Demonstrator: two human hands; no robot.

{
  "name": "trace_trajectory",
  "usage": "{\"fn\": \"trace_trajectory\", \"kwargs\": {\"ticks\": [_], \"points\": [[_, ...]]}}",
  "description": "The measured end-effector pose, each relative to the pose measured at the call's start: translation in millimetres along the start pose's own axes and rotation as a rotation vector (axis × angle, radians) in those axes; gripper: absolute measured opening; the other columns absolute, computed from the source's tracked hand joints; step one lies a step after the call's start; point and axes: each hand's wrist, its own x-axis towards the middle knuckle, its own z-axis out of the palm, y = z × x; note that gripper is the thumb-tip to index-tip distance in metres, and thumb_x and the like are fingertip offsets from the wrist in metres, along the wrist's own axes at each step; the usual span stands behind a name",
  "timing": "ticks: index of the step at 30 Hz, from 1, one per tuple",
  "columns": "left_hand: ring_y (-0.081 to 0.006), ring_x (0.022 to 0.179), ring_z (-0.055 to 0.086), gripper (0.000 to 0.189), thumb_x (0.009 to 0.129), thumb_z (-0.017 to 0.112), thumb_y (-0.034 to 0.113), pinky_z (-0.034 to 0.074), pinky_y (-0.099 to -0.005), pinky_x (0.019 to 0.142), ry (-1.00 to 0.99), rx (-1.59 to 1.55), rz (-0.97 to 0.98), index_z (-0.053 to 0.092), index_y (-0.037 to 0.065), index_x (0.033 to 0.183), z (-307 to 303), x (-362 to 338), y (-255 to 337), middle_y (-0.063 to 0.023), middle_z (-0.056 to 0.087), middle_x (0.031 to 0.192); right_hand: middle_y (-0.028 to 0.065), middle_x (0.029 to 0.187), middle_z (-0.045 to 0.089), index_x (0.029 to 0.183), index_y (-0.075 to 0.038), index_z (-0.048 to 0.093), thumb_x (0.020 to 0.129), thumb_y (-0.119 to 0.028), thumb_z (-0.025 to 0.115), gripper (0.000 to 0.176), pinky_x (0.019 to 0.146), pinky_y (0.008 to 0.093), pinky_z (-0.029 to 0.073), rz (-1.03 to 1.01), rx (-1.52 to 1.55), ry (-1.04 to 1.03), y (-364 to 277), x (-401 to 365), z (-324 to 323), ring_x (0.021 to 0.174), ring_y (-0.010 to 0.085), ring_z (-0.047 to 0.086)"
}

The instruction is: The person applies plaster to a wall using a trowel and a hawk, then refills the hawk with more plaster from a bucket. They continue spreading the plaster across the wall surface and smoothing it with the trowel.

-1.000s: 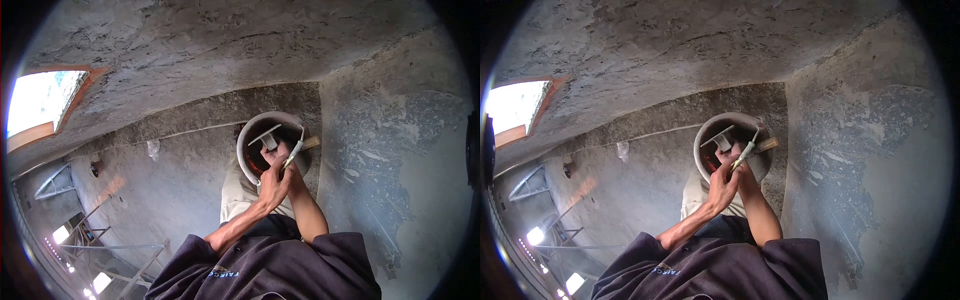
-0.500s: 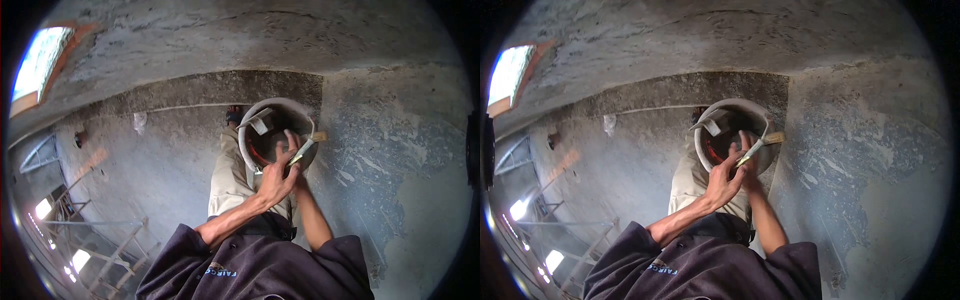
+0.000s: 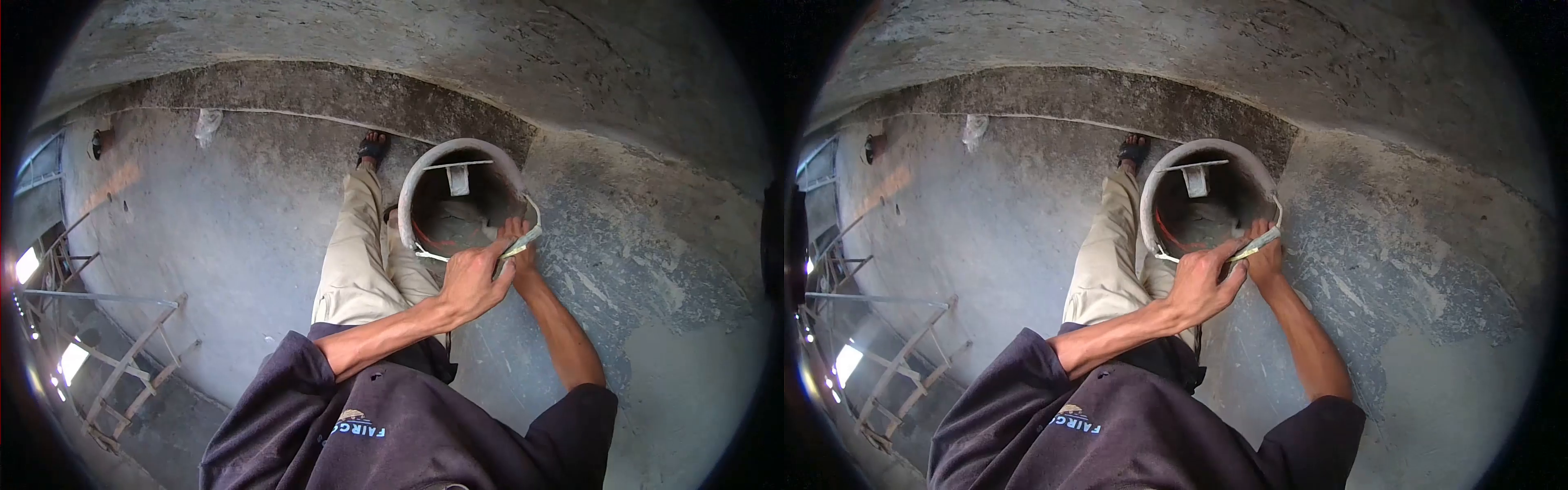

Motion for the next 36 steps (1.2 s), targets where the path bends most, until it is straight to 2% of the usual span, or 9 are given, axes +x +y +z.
{"fn": "trace_trajectory", "kwargs": {"ticks": [3,5,9,12,17,20,21,24,36], "points": [[-0.0349,0.064,0.061,0.032,0.08,0.057,0.016,0.047,-0.0409,0.06,0.022,0.055,0.024,0.059,0.002,0.109,2,2,-6,-0.0203,0.06,0.069,0.0116,0.085,0.059,0.083,-0.004,0.06,0.073,-0.021,0.055,0.02,0.077,0.0379,0.041,0.014,0.194,-0.052,-16,-2,-27,0.082,0.0257,0.055],[-0.0362,0.065,0.061,0.035,0.08,0.056,0.017,0.047,-0.0416,0.061,0.056,0.018,0.063,0.057,0.001,0.112,1,4,-7,-0.0212,0.06,0.07,0.0079,0.077,0.06,0.081,-0.006,0.06,0.075,-0.023,0.055,0.019,0.07,0.039,0.041,0.178,0.614,0.107,-23,-5,-45,0.07,0.0261,0.057],[-0.0361,0.064,0.061,0.037,0.08,0.056,0.016,0.047,-0.0414,0.06,0.064,-0.03,0.04,0.056,0.001,0.114,-1,2,-9,-0.0214,0.06,0.069,0.0059,0.073,0.059,0.083,-0.008,0.06,0.076,-0.025,0.055,0.019,0.064,0.0412,0.041,0.095,0.326,0.302,-20,-9,-48,0.065,0.0264,0.058],[-0.0343,0.063,0.061,0.038,0.08,0.056,0.016,0.047,-0.0401,0.059,0.083,-0.064,0.054,0.056,0.002,0.115,-3,2,-8,-0.021,0.06,0.068,0.0065,0.074,0.06,0.085,-0.009,0.06,0.075,-0.025,0.057,0.019,0.061,0.0428,0.042,-0.008,0.282,0.084,-2,-8,-55,0.068,0.0264,0.059],[-0.0296,0.053,0.059,0.035,0.078,0.058,0.016,0.046,-0.0375,0.054,0.102,-0.065,0.077,0.06,0.002,0.11,-6,6,-6,-0.0181,0.058,0.061,0.0104,0.084,0.058,0.102,-0.008,0.055,0.078,-0.028,0.055,0.032,0.069,0.0405,0.042,0.281,0.236,-0.009,0,-4,-34,0.073,0.0265,0.059],[-0.0282,0.049,0.057,0.032,0.077,0.059,0.015,0.045,-0.0368,0.05,0.131,-0.065,0.101,0.062,0.002,0.106,-6,5,-3,-0.0164,0.056,0.057,0.0121,0.092,0.056,0.105,-0.007,0.052,0.079,-0.03,0.054,0.035,0.074,0.04,0.043,0.312,0.273,-0.172,6,16,-76,0.08,0.0266,0.059],[-0.0282,0.049,0.057,0.032,0.077,0.059,0.015,0.045,-0.0368,0.05,0.127,-0.062,0.1,0.062,0.002,0.106,-6,5,-3,-0.0164,0.056,0.057,0.0114,0.095,0.056,0.109,-0.007,0.052,0.079,-0.028,0.055,0.037,0.075,0.0397,0.044,0.223,0.078,-0.173,8,13,-45,0.085,0.0265,0.058],[-0.0257,0.045,0.055,0.03,0.075,0.061,0.015,0.044,-0.0358,0.048,0.161,-0.081,0.119,0.064,0.002,0.102,-4,7,-4,-0.0153,0.054,0.054,0.0099,0.094,0.056,0.116,-0.009,0.051,0.08,-0.026,0.055,0.04,0.076,0.0393,0.043,0.188,0.012,-0.041,6,11,-22,0.085,0.0256,0.057],[-0.021,0.044,0.053,0.025,0.068,0.064,0.013,0.042,-0.0315,0.045,0.136,-0.053,0.239,0.067,0.001,0.09,-8,8,-21,-0.0139,0.053,0.054,0.009,0.091,0.055,0.119,-0.01,0.055,0.079,-0.028,0.053,0.044,0.075,0.0377,0.038,0.102,0.214,-0.021,-23,25,-28,0.086,0.0221,0.054]]}}
